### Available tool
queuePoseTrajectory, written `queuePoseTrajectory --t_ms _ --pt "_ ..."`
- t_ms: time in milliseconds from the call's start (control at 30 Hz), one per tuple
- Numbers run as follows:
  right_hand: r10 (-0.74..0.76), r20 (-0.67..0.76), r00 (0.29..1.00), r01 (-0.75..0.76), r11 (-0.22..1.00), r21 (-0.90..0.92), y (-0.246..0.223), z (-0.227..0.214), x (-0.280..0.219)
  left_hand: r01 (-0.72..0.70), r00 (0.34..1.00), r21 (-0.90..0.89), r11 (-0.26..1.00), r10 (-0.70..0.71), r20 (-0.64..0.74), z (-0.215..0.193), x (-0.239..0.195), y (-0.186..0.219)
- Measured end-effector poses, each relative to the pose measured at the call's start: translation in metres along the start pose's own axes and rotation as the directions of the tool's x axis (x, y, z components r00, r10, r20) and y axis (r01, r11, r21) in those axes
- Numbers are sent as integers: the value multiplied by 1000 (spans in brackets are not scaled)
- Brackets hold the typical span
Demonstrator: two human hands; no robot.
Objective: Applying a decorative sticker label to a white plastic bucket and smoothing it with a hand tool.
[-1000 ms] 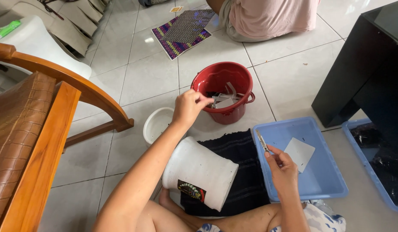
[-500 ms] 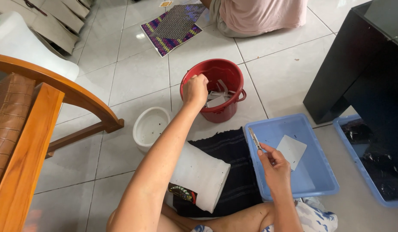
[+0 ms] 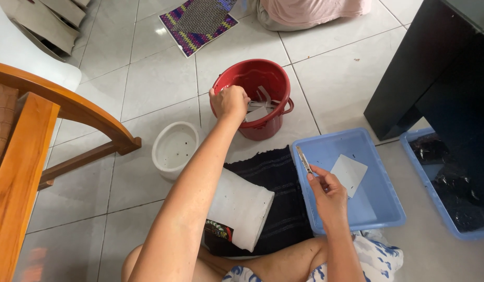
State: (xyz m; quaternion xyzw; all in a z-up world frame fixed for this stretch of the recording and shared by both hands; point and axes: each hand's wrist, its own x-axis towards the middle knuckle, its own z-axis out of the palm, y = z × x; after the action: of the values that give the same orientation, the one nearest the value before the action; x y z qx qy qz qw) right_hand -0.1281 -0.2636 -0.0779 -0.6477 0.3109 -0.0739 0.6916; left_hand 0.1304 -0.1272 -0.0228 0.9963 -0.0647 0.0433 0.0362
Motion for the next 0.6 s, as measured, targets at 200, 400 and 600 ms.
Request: queuePoseTrajectory --t_ms 200,400,600 --pt "-155 -35 987 156 988 17 15 1 4 -117 986 -68 991 108 -123 16 9 -7" --pt "-166 -36 985 166 986 12 24 0 8 -143 980 64 988 150 -131 16 5 -1" --pt "-172 -43 984 173 985 5 24 0 10 -206 970 82 975 214 -112 3 -13 -8"
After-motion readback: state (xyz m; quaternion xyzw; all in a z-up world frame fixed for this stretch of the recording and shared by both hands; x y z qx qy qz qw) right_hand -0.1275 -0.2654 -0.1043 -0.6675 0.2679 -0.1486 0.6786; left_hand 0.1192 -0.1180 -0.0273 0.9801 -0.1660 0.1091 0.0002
